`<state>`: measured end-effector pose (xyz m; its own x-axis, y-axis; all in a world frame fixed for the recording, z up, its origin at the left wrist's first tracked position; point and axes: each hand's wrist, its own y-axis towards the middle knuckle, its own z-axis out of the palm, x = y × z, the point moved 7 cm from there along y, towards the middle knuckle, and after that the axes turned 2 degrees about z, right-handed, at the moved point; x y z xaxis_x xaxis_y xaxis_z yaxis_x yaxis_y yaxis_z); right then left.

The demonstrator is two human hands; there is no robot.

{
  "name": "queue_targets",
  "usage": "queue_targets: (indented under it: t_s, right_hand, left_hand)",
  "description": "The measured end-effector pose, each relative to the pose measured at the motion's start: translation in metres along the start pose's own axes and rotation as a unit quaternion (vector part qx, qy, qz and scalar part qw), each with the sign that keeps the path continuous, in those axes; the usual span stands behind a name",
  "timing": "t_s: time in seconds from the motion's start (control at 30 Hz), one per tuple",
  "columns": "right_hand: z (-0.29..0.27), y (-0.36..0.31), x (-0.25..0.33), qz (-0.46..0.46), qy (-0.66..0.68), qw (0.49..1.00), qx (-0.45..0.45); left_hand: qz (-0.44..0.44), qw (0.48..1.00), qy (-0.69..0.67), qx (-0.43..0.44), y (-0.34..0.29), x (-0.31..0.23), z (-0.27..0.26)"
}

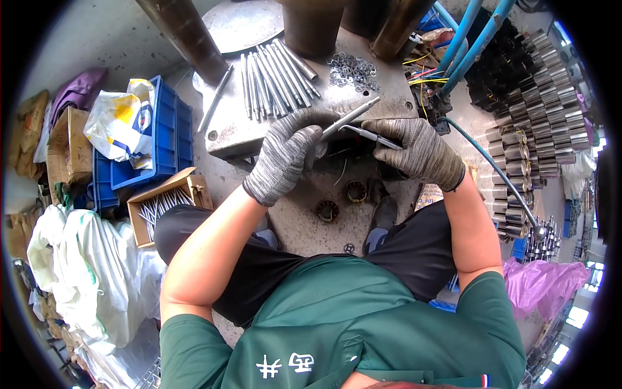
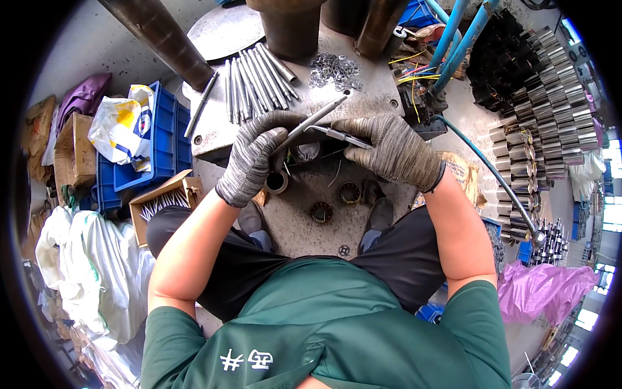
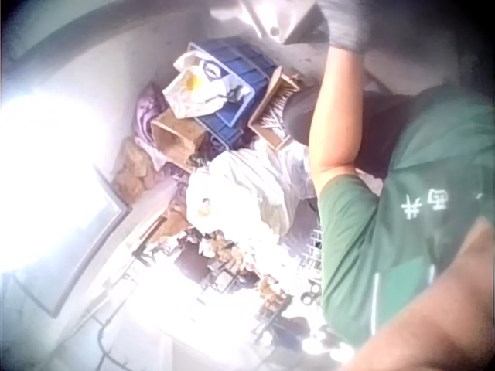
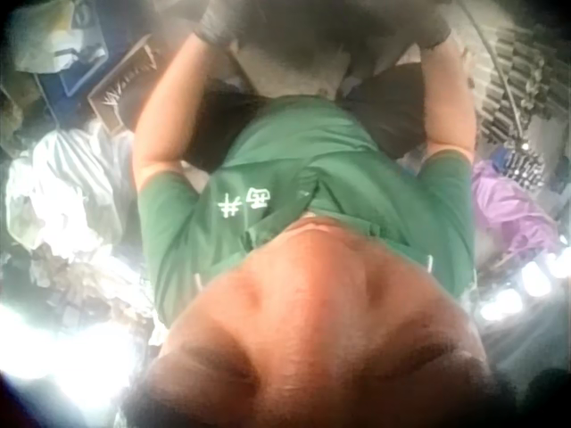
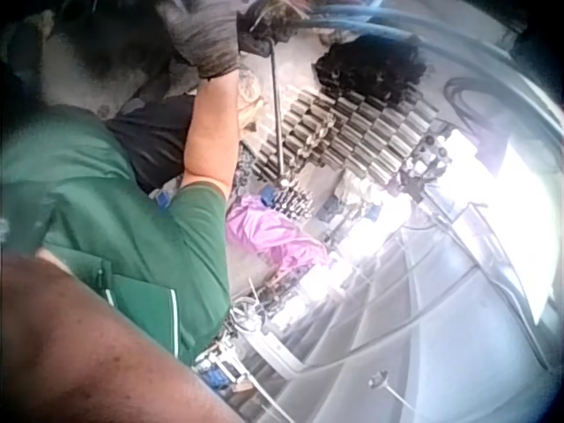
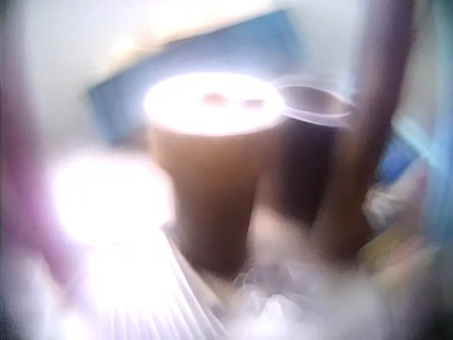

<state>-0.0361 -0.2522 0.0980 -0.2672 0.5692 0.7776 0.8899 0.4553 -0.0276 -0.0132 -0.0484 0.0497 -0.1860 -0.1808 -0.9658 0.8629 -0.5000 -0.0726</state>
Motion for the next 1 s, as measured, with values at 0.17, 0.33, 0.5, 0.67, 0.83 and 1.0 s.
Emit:
queue_targets:
  t_s: [0.17, 0.33, 0.5, 0.67, 0.83, 1.0]
  right_hand:
    - [0.005, -0.002, -0.002, -0.037, -0.037, 0.999, 0.011]
    - [0.011, -0.001, -0.007, -0.018, -0.020, 0.999, 0.022]
    - [0.018, 0.003, -0.003, -0.037, -0.012, 0.999, 0.035]
    - [0.024, 0.004, 0.003, -0.023, 0.010, 0.998, 0.056]
    - [0.025, 0.004, 0.004, -0.029, 0.007, 0.998, 0.054]
    - [0.025, 0.003, -0.001, -0.023, -0.012, 0.998, 0.056]
  left_hand:
    - [0.060, 0.994, 0.088, -0.008, 0.004, 0.000, 0.002]
    - [0.034, 0.995, 0.089, -0.009, 0.000, -0.001, 0.003]
    - [-0.001, 0.999, 0.047, -0.012, -0.001, 0.003, 0.002]
    - [-0.012, 1.000, -0.001, -0.010, -0.002, 0.004, 0.003]
    - [-0.046, 0.998, -0.045, -0.025, -0.002, 0.009, 0.003]
    - [-0.040, 0.996, -0.075, -0.013, -0.003, 0.011, 0.005]
